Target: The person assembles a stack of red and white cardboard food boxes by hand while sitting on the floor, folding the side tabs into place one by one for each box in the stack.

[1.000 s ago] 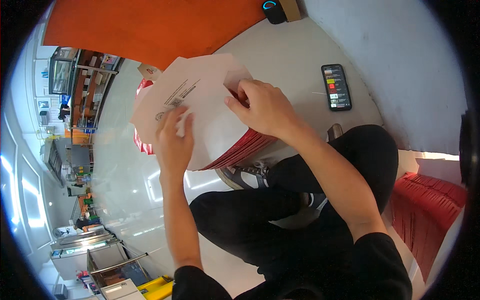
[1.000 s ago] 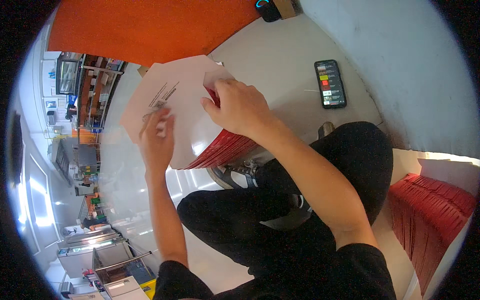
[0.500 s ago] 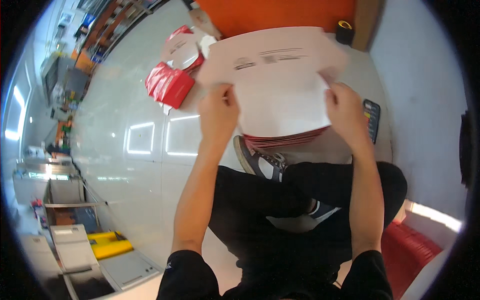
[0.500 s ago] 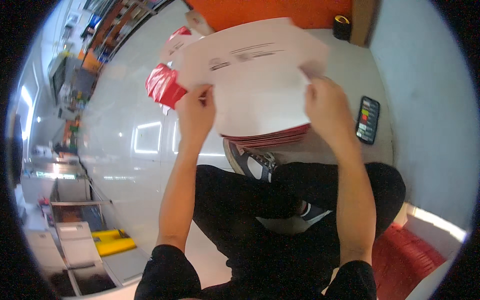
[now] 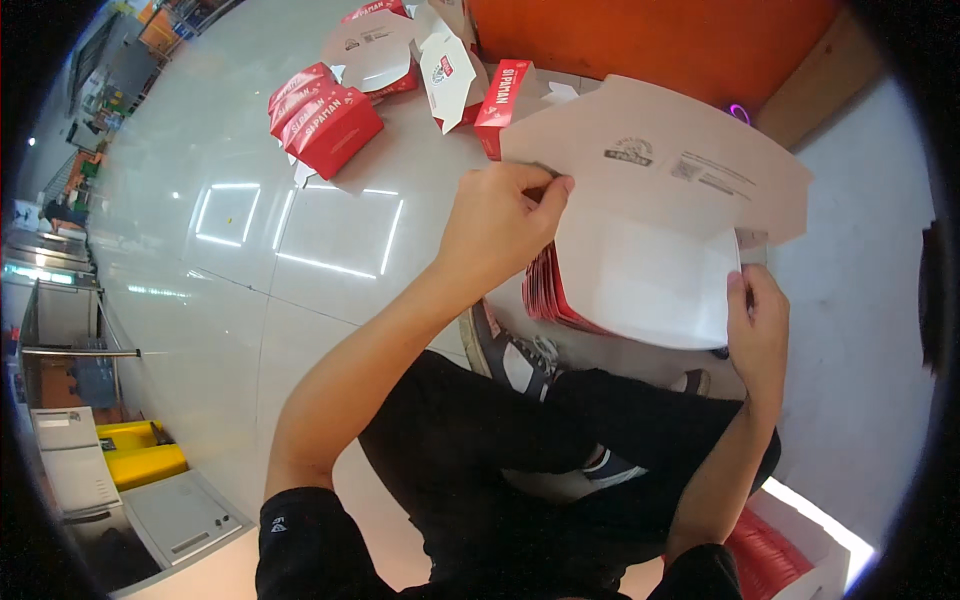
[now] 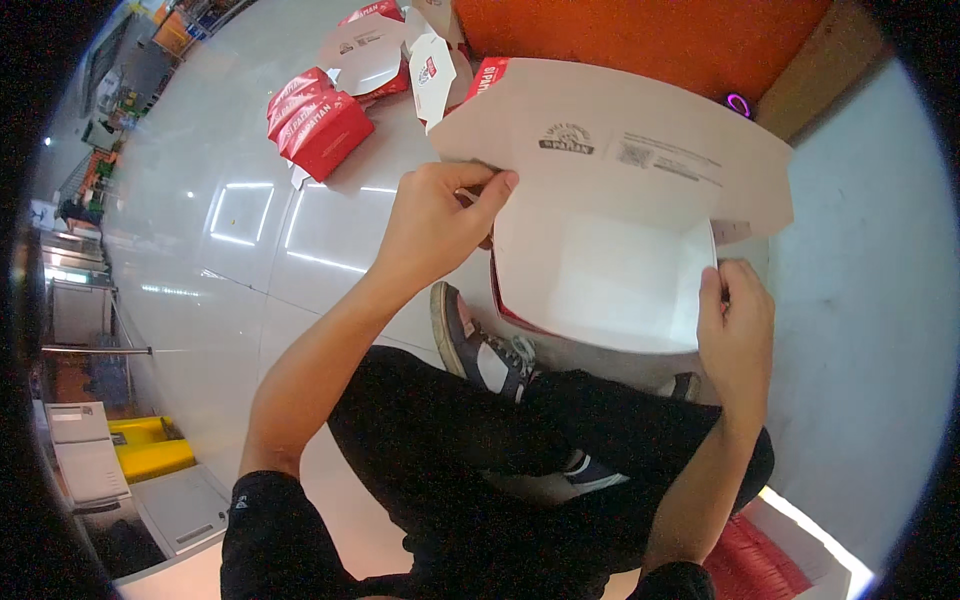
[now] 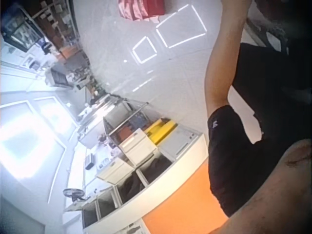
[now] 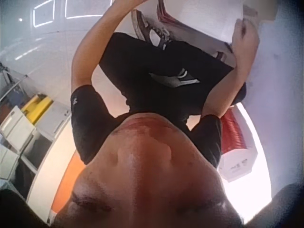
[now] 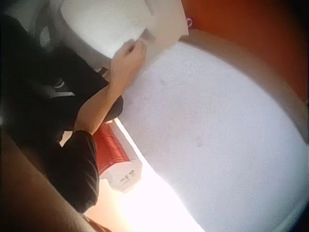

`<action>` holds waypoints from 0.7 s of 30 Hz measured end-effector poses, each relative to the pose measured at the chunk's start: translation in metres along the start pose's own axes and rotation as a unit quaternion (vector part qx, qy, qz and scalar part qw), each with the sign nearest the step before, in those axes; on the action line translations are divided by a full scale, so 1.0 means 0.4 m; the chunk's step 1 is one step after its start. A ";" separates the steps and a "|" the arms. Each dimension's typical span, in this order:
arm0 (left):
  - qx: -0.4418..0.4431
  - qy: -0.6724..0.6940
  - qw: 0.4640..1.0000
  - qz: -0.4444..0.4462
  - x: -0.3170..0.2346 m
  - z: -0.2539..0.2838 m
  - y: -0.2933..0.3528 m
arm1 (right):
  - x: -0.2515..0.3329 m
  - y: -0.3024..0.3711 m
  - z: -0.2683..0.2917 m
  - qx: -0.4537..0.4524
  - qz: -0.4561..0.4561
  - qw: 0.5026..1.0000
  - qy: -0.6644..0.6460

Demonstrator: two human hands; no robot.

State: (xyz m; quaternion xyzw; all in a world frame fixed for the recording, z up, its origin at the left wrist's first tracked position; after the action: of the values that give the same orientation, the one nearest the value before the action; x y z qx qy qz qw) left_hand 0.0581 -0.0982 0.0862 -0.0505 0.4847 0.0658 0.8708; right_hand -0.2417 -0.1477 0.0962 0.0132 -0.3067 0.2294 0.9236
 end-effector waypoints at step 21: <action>-0.130 -0.279 0.945 0.112 0.524 0.081 -0.415 | -0.029 0.007 0.028 0.077 -0.017 0.997 0.013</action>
State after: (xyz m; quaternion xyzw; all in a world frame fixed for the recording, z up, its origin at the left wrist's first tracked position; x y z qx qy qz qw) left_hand 0.2218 -0.2430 -0.0711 -0.0878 0.2117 0.2371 0.9441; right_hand -0.2573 -0.1518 0.0983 0.0865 -0.2761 0.2368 0.9275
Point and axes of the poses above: each hand's wrist, its own y-axis away from the middle knuckle, its own z-axis out of the back of the hand, x = y × z, the point moved 8 cm from there along -y, towards the middle knuckle, and after that the axes turned 9 degrees about x, right-handed, at the moved point
